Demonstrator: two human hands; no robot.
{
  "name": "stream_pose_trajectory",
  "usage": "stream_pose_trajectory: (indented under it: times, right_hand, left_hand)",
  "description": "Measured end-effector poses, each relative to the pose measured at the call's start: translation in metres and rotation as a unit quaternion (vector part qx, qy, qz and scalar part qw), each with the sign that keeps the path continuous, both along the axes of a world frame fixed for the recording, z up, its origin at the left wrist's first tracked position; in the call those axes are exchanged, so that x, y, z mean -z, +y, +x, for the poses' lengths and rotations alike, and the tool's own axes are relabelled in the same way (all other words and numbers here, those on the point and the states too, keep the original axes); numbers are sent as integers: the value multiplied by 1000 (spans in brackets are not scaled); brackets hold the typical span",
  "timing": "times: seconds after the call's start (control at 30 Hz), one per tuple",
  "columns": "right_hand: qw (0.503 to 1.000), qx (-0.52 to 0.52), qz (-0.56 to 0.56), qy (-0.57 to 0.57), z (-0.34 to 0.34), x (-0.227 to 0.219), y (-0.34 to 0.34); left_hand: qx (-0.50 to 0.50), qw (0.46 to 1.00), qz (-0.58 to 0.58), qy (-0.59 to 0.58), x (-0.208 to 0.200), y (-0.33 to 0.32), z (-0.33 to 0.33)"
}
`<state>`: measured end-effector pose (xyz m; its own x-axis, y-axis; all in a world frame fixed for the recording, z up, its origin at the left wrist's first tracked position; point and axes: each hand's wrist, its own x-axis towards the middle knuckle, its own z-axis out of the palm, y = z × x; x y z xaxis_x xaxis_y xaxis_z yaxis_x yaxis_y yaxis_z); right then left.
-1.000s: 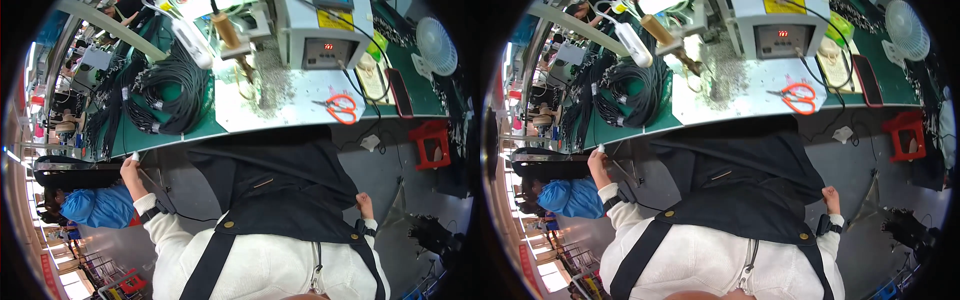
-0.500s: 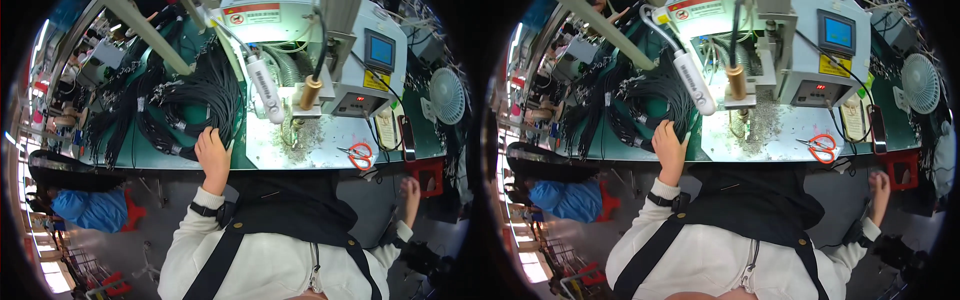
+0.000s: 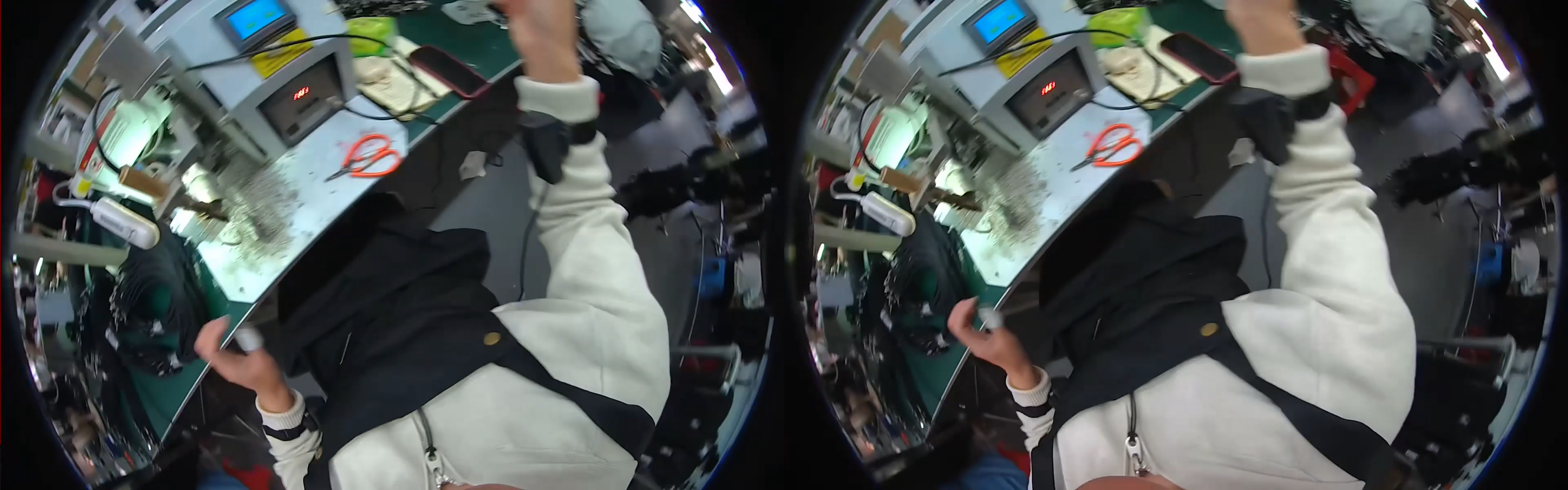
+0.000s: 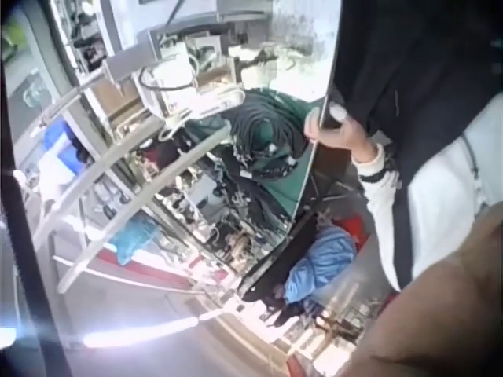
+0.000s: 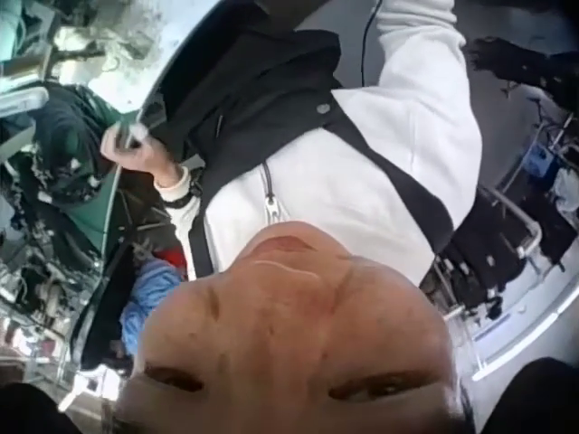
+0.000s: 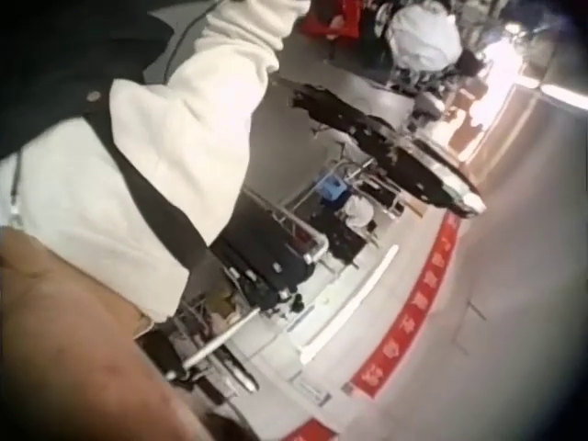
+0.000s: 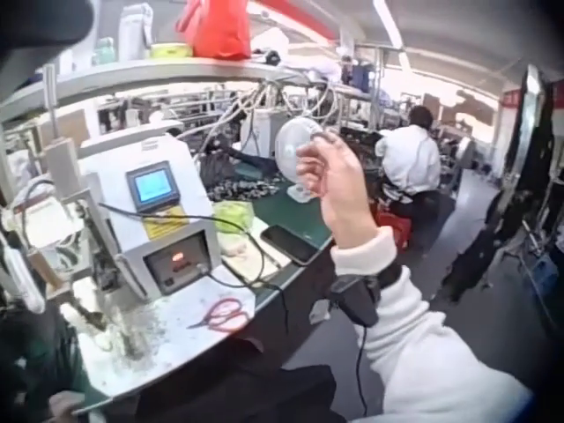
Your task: The person picks up a bundle of cables, separates the individual wires by hand, and uses shears to trim the ends of each wire.
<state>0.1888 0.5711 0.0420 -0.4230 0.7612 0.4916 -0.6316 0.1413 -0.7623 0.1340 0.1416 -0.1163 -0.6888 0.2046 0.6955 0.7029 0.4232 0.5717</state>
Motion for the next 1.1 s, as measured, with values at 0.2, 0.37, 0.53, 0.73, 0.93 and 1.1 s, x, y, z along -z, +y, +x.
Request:
stream_pose_trajectory:
  times: [0.2, 0.37, 0.53, 0.73, 0.93, 1.1]
  right_hand:
    - [978, -182, -51, 86, -5, 46, -47]
    - [991, -89, -101, -10, -10, 84, -125]
    - [979, -81, -149, -116, 4, 101, -119]
    - [991, 67, -85, -83, 59, 80, -32]
    - [964, 227, -125, -62, 120, 136, 87]
    - [890, 405, -187, -97, 179, 194, 151]
  left_hand:
    - [587, 681, -40, -437, -2, 127, 40]
    - [593, 504, 156, -608, 27, 172, 65]
    - [555, 508, 81, -653, 12, 133, 36]
    - [475, 710, -14, -520, -40, -30, -15]
    - [143, 856, 287, -405, -37, -191, -6]
    - [33, 817, 540, -199, -43, -328, 37]
